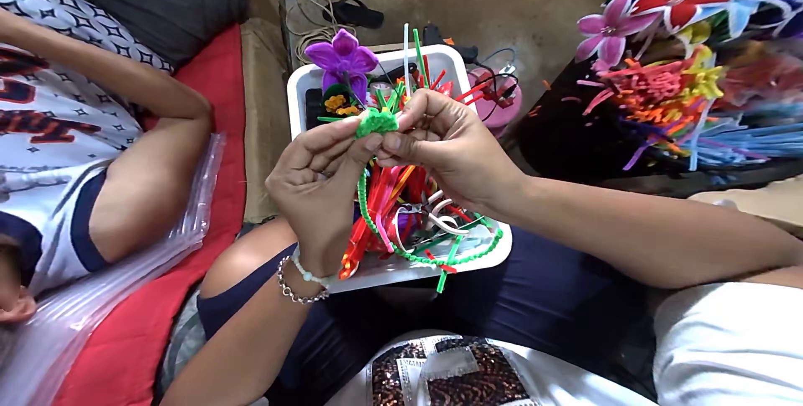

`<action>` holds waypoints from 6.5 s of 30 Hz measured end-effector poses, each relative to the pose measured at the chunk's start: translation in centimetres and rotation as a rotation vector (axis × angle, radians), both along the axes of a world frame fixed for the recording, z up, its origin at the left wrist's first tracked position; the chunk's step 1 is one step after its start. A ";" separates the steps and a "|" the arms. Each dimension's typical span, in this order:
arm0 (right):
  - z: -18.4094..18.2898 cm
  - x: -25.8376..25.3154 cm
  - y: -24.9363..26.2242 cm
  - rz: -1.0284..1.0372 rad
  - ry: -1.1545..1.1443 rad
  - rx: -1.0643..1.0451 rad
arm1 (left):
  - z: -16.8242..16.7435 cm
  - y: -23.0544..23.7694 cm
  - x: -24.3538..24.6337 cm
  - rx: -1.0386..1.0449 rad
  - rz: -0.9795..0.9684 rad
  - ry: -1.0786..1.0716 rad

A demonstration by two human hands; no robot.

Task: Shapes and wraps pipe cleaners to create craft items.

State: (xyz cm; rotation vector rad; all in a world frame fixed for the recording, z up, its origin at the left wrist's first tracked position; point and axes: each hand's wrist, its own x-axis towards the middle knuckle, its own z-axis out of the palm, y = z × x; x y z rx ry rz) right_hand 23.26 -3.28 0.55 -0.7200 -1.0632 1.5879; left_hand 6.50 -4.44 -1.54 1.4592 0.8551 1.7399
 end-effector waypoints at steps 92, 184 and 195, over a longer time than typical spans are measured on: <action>1.3 2.3 1.8 0.016 -0.442 0.270 | 1.0 0.8 -1.2 -0.019 -0.072 0.329; 2.8 2.7 0.0 0.028 -0.721 0.609 | 1.4 -0.6 -2.6 0.076 -0.123 0.244; 1.9 1.9 -0.5 0.014 -0.378 0.295 | 0.0 -1.3 -1.0 0.085 -0.011 0.100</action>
